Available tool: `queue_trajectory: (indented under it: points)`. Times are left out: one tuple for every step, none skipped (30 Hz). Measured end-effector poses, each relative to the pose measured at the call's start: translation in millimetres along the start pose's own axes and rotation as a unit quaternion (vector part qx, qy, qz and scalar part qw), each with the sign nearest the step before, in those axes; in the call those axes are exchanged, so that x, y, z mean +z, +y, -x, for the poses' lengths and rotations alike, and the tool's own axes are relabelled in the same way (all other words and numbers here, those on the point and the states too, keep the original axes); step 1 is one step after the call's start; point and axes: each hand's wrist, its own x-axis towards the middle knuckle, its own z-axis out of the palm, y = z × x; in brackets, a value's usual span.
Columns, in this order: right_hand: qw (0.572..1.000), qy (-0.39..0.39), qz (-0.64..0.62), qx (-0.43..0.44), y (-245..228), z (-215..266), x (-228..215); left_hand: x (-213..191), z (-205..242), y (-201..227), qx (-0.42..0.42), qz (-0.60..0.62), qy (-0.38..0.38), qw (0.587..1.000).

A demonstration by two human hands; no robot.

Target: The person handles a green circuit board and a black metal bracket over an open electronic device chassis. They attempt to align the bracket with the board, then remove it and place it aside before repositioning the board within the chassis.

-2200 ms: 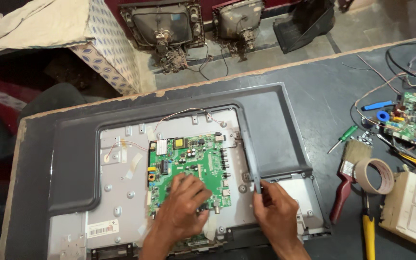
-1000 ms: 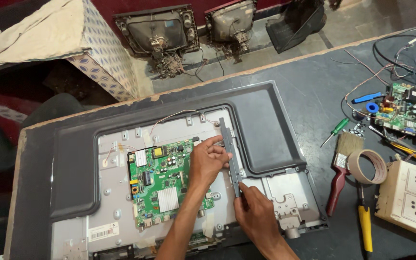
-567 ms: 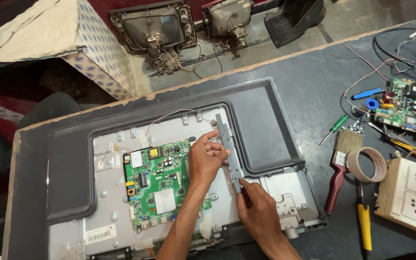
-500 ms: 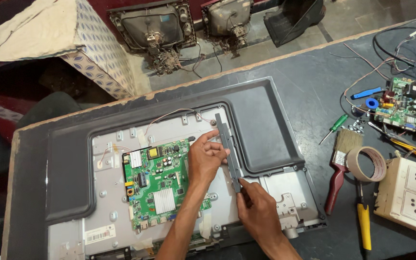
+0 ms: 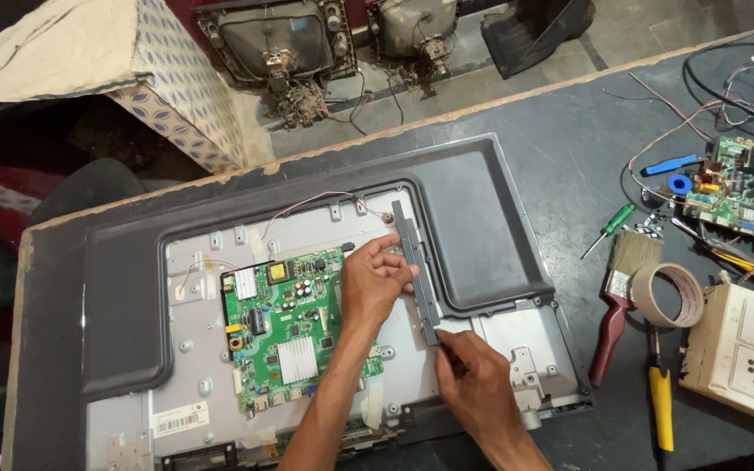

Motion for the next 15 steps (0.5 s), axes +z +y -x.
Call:
queue_trajectory:
  points:
    - [1.000,-0.004,0.006,0.002,-0.3,-0.8,-0.2,-0.4,0.0,-0.2,0.002,0.010,-0.002,1.000]
    - [1.000,-0.009,0.006,0.012,-0.9,-1.2,-0.3,-1.2,0.5,-0.2,0.002,0.029,-0.006,1.000]
    - [1.000,-0.014,0.007,0.022,-1.4,-1.0,-1.0,-1.9,1.6,-0.3,0.002,0.049,-0.011,0.999]
    - [0.999,-0.018,0.007,0.032,-1.9,-1.2,-1.4,-2.5,2.8,0.1,0.002,0.068,-0.015,0.998]
    - [0.999,0.000,-0.007,0.032,-2.6,-1.9,-1.8,-2.9,4.6,1.2,0.016,0.085,-0.023,0.996]
    - [0.999,0.019,-0.022,0.032,-3.5,-3.1,-2.6,-3.3,6.9,3.0,0.029,0.103,-0.030,0.994]
    - [0.998,0.037,-0.037,0.032,-4.9,-5.1,-3.6,-3.7,8.1,6.1,0.044,0.120,-0.038,0.991]
    - [0.994,0.050,-0.070,0.060,-6.1,-8.0,-6.0,-4.9,10.5,9.7,0.053,0.114,-0.044,0.991]
    - [0.989,0.062,-0.104,0.089,-7.1,-12.7,-9.0,-7.3,14.6,13.2,0.062,0.107,-0.051,0.991]
    - [0.981,0.074,-0.138,0.117,-8.0,-18.6,-11.8,-9.1,17.6,16.7,0.071,0.100,-0.058,0.991]
    - [0.969,0.066,-0.180,0.155,-8.5,-25.4,-14.8,-9.4,20.2,19.3,0.084,0.109,-0.059,0.989]
    - [0.954,0.058,-0.222,0.193,-8.6,-32.3,-18.4,-9.8,24.3,20.4,0.098,0.119,-0.060,0.986]
    - [0.936,0.050,-0.262,0.229,-8.7,-38.2,-21.8,-10.0,28.0,20.8,0.111,0.129,-0.062,0.984]
    - [0.933,0.049,-0.271,0.230,-9.2,-42.5,-24.2,-11.0,31.1,20.6,0.125,0.130,-0.066,0.981]
    - [0.930,0.046,-0.281,0.232,-10.0,-45.8,-25.4,-13.4,34.3,20.2,0.138,0.130,-0.069,0.979]
